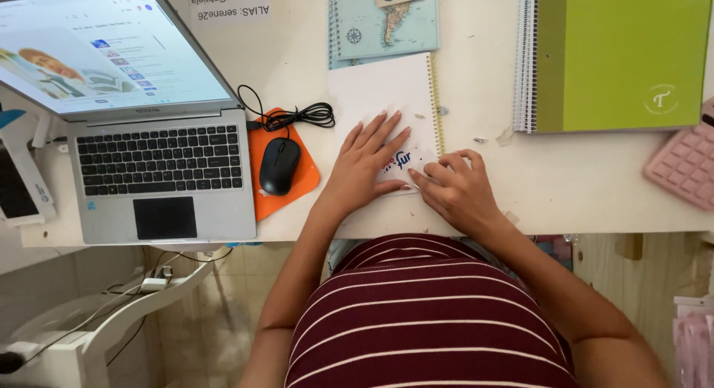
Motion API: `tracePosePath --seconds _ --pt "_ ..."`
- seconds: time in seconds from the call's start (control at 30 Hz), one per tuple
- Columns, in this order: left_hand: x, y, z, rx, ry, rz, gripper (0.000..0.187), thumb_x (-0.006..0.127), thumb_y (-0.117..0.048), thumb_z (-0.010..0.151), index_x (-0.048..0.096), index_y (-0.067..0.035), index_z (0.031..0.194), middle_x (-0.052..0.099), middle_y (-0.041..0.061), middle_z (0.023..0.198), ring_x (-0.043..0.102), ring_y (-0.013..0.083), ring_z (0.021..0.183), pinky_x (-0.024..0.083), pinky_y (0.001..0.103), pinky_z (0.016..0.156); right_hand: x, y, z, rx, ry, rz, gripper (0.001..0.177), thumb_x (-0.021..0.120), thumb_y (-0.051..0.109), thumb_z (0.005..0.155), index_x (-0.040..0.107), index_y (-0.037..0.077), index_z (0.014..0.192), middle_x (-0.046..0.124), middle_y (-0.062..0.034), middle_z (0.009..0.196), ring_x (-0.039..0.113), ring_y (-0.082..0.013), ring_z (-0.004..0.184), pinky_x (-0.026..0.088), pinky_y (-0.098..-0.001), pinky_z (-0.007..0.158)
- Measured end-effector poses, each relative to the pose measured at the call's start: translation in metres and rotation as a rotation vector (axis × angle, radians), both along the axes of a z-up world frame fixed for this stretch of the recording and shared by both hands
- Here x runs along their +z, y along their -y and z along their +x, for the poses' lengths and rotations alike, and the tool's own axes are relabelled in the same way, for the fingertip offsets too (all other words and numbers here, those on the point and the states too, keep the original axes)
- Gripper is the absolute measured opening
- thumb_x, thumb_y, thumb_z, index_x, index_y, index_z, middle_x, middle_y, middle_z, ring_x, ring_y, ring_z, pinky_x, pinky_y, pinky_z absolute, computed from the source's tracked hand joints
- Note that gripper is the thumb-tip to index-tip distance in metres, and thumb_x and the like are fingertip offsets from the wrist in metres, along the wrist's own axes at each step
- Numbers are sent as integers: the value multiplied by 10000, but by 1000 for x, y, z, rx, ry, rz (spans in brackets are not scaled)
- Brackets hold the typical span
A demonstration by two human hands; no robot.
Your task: Removing small paper scraps or adhesive bits from the pages of a spiral notebook
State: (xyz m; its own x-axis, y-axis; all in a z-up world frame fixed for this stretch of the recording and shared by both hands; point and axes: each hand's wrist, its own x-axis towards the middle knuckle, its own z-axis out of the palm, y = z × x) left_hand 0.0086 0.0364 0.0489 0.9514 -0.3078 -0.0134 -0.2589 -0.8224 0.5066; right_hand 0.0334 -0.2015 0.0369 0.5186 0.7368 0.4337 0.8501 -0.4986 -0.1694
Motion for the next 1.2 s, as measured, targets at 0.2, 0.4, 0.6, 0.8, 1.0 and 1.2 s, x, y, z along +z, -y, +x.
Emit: tracePosePath --seconds 0.2,0.4,0.6,0.8,1.0,1.2 --pt "-3 -2 1 -4 0 -19 934 693 -690 793 405 -254 1566 323 52 1657 261 283 1547 159 515 1261 -9 -2 1 25 -19 21 161 643 254 987 749 181 1082 628 14 989 589 -210 938 453 -453 949" --pt "-6 -1 0 7 10 -36 928 688 -694 795 406 -260 1565 329 48 1655 264 280 1547 157 519 1260 -13 -8 -5 47 82 -14 138 628 215 992 741 138 1014 630 4 930 608 -213 902 466 -470 958" --pt "-6 -1 0 -3 11 -20 956 698 -690 782 399 -237 1568 323 51 1659 252 273 1552 157 509 1262 -8 -11 -6 45 86 -57 148 611 200 1012 731 116 997 629 -3 924 612 -208 885 479 -442 907" --pt "0 0 0 -3 -15 0 1094 728 -728 733 349 -161 1589 307 66 1668 223 262 1562 125 493 1268 -5 -11 -4 69 85 -88 154 606 196 1019 722 112 965 620 9 924 609 -198 904 469 -421 899" --pt "2 -1 1 -8 -40 -16 1167 701 -769 722 289 -133 1609 286 79 1677 206 269 1566 98 490 1272 -16 -9 -4 79 88 -96 143 594 197 1023 705 108 999 601 0 949 608 -204 931 471 -401 901" --pt "2 0 0 -9 -22 -6 1179 702 -756 734 257 -115 1617 291 88 1677 216 269 1566 100 487 1272 -15 -10 -11 60 53 -66 157 601 192 1038 716 86 1027 618 -10 977 616 -208 953 482 -399 913"
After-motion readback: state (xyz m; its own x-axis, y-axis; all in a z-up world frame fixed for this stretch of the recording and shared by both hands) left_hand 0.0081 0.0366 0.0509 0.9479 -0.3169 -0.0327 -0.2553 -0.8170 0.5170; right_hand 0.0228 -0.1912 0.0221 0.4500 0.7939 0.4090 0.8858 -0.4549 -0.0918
